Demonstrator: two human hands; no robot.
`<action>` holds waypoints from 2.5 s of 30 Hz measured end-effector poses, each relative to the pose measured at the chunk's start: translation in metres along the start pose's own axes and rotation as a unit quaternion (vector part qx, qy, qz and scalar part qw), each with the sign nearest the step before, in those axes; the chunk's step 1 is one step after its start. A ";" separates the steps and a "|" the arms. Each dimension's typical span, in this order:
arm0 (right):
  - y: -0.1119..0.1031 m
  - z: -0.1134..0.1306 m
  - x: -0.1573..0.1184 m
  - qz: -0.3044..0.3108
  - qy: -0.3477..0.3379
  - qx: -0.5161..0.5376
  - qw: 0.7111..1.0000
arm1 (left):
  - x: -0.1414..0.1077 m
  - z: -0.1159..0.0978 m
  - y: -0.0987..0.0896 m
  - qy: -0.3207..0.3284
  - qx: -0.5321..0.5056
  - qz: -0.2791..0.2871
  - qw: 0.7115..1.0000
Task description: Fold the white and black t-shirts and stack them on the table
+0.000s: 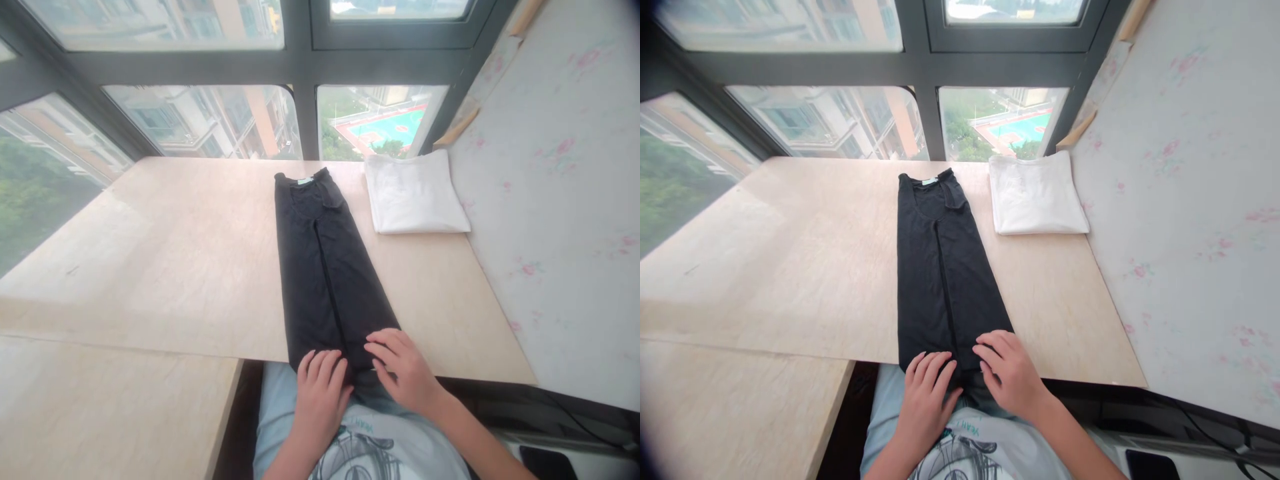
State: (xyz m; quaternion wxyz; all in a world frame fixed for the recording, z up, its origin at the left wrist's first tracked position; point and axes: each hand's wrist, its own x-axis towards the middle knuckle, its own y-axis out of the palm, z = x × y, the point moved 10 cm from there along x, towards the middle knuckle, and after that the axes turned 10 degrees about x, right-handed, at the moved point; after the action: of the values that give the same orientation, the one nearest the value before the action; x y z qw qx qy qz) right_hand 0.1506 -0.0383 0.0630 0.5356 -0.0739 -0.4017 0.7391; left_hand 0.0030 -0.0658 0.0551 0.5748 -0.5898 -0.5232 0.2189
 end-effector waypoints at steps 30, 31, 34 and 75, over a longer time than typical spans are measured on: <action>0.034 0.017 0.014 0.000 -0.012 -0.005 1.000 | 0.014 0.001 -0.002 0.031 -0.002 0.036 0.999; 0.034 0.017 0.016 0.004 -0.012 0.003 1.000 | 0.015 0.003 -0.004 0.035 -0.004 0.043 0.998; 0.035 0.019 0.022 0.032 -0.012 0.008 0.999 | 0.015 0.010 -0.010 0.036 0.009 0.060 0.998; -0.102 -0.006 0.030 0.094 0.058 0.060 0.992 | 0.047 0.066 -0.090 -0.012 -0.227 0.177 0.958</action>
State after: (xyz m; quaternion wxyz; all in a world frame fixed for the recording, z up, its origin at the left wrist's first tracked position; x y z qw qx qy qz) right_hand 0.2161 0.0009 0.1374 0.4898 -0.1217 -0.3159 0.8034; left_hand -0.0702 -0.0139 0.1372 0.3716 -0.7854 -0.4531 0.1992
